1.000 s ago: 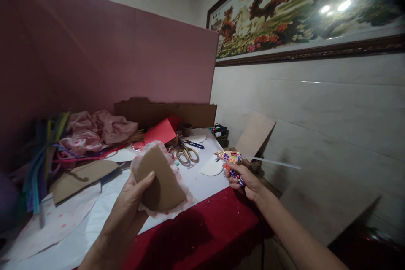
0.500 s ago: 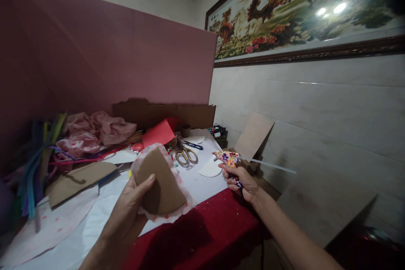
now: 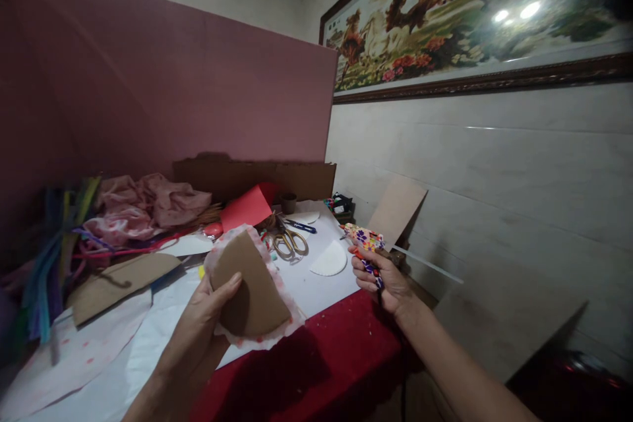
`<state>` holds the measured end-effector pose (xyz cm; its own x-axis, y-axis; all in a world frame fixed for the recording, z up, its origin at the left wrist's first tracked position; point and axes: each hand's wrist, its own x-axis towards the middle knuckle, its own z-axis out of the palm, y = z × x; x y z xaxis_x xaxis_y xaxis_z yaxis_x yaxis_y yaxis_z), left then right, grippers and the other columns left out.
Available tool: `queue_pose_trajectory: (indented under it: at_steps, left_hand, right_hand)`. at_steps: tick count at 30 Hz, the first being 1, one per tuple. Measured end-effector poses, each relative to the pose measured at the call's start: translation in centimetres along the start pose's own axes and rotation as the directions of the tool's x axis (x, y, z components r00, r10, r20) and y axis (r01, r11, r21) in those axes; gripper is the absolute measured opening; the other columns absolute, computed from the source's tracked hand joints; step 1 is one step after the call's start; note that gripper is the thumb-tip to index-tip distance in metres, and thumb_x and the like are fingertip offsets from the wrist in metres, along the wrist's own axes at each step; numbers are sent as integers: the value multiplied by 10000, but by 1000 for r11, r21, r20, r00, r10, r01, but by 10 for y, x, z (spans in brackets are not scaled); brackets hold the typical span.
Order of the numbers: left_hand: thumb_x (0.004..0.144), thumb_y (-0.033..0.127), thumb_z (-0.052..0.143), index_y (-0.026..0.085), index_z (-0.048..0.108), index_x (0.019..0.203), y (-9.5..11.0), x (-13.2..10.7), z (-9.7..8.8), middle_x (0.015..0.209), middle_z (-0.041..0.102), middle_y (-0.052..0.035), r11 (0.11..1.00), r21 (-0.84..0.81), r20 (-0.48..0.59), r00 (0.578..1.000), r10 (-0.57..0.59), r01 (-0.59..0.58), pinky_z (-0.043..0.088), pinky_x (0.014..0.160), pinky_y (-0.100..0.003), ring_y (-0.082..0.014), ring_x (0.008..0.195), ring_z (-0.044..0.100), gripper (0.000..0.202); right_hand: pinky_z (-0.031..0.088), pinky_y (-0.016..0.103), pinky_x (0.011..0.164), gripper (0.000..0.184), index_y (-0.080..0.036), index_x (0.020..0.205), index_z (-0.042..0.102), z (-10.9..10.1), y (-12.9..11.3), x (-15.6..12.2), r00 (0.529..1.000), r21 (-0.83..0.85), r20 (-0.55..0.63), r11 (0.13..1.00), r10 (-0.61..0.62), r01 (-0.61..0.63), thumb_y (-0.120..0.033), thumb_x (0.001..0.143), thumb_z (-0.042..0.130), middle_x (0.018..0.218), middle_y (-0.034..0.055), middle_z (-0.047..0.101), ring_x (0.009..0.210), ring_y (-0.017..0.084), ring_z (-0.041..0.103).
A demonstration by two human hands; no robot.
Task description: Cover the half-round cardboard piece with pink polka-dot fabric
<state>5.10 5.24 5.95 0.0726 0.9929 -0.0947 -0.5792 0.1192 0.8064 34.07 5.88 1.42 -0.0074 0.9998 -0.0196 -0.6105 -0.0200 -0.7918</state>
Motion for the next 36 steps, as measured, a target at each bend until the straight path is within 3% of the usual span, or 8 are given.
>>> queue_pose_trajectory:
  at_steps: [9, 13, 15, 18, 21, 24, 28, 36]
  left_hand:
    - [652, 89, 744, 221, 622, 1101, -2, 2, -3, 834, 739, -25, 1000, 8, 7, 1000, 23, -23, 582, 555, -282, -172, 648, 682, 485]
    - [681, 96, 727, 222, 618, 1112, -1, 3, -4, 853, 740, -26, 999, -16, 29, 999, 36, -35, 582, 591, -277, -167, 670, 684, 462]
    - [679, 94, 728, 224, 619, 1112, -1, 2, -4, 839, 739, -16, 998, -42, 14, 999, 39, -39, 580, 602, -268, -157, 662, 682, 465]
    - [704, 100, 711, 229, 620, 1113, 0, 2, -5, 856, 742, -10, 998, -47, 12, 999, 34, -33, 576, 611, -262, -155, 682, 684, 438]
    - [721, 120, 702, 242, 620, 1124, -1, 2, -7, 898, 742, -11, 999, -38, 28, 999, 38, -37, 571, 606, -255, -162, 711, 685, 429]
    - [729, 131, 697, 268, 613, 1144, -2, 2, -7, 916, 742, 2, 998, -43, 36, 999, 39, -38, 573, 620, -260, -163, 720, 685, 445]
    - [729, 118, 696, 264, 611, 1150, -2, 3, -6, 910, 742, 0, 997, -66, 41, 998, 42, -39, 572, 626, -260, -158, 719, 682, 454]
    - [732, 133, 703, 242, 559, 1213, -5, -1, -4, 901, 742, -26, 1000, -24, 109, 994, 14, -12, 561, 625, -256, -167, 718, 685, 514]
  right_hand:
    - [259, 123, 301, 229, -169, 908, 601, 40, 3, -34, 999, -109, 52, 994, 8, -2, -262, 727, 706, 560, -63, 505, 366, 30, 272]
    - [220, 153, 301, 196, -142, 730, 607, 56, 10, -55, 996, -276, 60, 960, 68, -49, -319, 804, 648, 496, -58, 474, 335, 30, 276]
    - [234, 176, 326, 336, -147, 615, 565, 61, 14, -65, 997, -499, 67, 867, 34, 4, -405, 826, 608, 451, -57, 439, 337, 42, 310]
    - [286, 206, 398, 360, -169, 597, 522, 66, 22, -77, 995, -750, 93, 655, -40, 96, -429, 836, 588, 467, -51, 437, 407, 73, 367]
    - [357, 230, 501, 302, -182, 647, 526, 70, 29, -86, 992, -833, 118, 540, -41, 121, -388, 865, 559, 560, -34, 482, 525, 110, 431]
    - [406, 253, 609, 192, -188, 790, 588, 74, 34, -90, 990, -857, 140, 499, -18, 130, -355, 873, 540, 703, -10, 545, 669, 150, 486]
    - [415, 250, 602, 181, -187, 894, 620, 78, 40, -92, 994, -864, 113, 495, 11, 93, -347, 857, 544, 705, -14, 552, 657, 151, 482]
    - [394, 247, 516, 214, -177, 827, 651, 90, 33, -80, 990, -763, 141, 639, 22, 95, -371, 845, 562, 581, -20, 521, 537, 135, 456]
